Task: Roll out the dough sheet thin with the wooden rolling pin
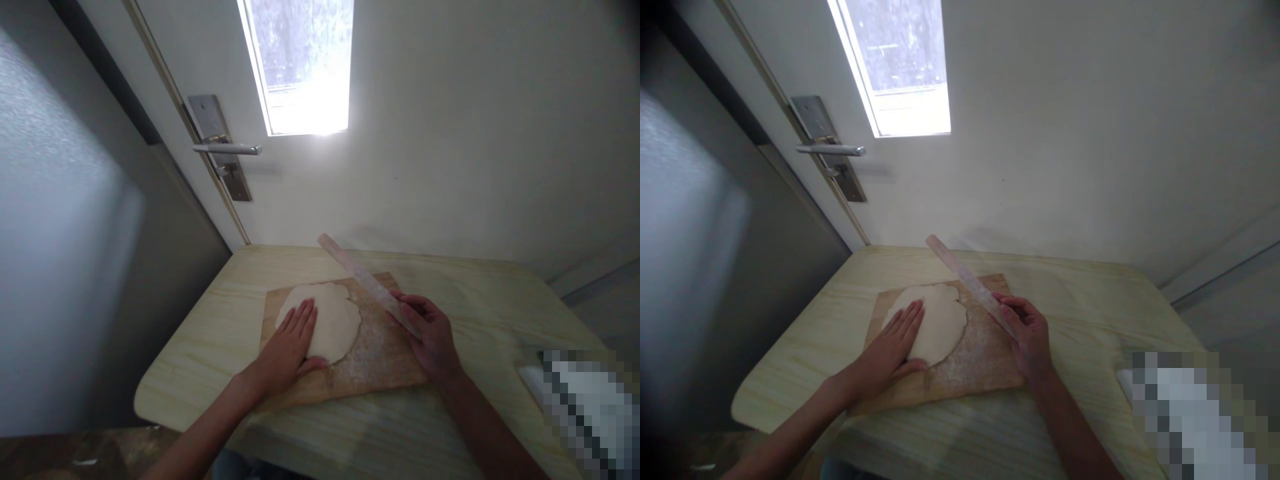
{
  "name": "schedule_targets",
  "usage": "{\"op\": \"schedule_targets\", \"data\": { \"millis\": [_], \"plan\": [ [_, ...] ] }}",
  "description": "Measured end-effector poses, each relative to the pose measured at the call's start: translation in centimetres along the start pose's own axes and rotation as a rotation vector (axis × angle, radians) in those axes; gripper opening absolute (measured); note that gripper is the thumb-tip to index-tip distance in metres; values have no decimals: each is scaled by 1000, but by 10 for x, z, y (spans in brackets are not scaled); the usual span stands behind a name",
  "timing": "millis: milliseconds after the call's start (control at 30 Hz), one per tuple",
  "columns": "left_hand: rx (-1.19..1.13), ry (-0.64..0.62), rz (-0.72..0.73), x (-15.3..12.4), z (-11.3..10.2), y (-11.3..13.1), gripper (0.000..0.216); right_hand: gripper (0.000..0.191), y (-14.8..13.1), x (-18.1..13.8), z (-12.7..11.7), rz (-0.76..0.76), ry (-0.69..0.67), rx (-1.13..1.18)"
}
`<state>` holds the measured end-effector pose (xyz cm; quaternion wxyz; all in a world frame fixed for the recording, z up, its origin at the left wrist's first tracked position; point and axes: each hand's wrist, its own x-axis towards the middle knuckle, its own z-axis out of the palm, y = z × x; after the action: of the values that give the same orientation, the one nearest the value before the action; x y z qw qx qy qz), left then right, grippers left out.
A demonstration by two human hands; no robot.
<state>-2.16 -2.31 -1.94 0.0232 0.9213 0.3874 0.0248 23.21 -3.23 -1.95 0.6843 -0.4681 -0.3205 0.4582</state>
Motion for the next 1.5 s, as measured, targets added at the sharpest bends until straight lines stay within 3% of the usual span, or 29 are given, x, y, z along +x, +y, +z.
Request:
{"op": "schedule_targets", "data": {
  "millis": [167, 467, 700, 1033, 1167, 1300, 1433, 1500],
  "plan": [
    [18, 62, -42, 12, 4, 14, 79, 14, 1, 0, 0, -12, -13, -7],
    [51, 46, -89, 15, 1, 26, 75, 16, 5, 0, -3, -7, -43, -16],
    [59, 162, -187, 2, 7, 49, 58, 14, 6, 0, -4, -89, -149, -159],
    [29, 207, -208, -29, 15, 62, 60, 13, 0, -1, -2, -85, -307, -358],
    [-58, 197, -169, -39, 7, 53, 54, 11, -3, -2, 0, -117, -381, -430],
    [-310, 222, -243, -35, -24, 27, 38, 12, -3, -3, -1, -143, -440, -496],
    [-413, 372, -304, 4, -60, -5, 35, 16, -2, -4, -1, -137, -468, -505],
    [-361, 362, -271, 34, -68, -18, 34, 16, -1, -4, -1, -125, -462, -503]
  ]
}}
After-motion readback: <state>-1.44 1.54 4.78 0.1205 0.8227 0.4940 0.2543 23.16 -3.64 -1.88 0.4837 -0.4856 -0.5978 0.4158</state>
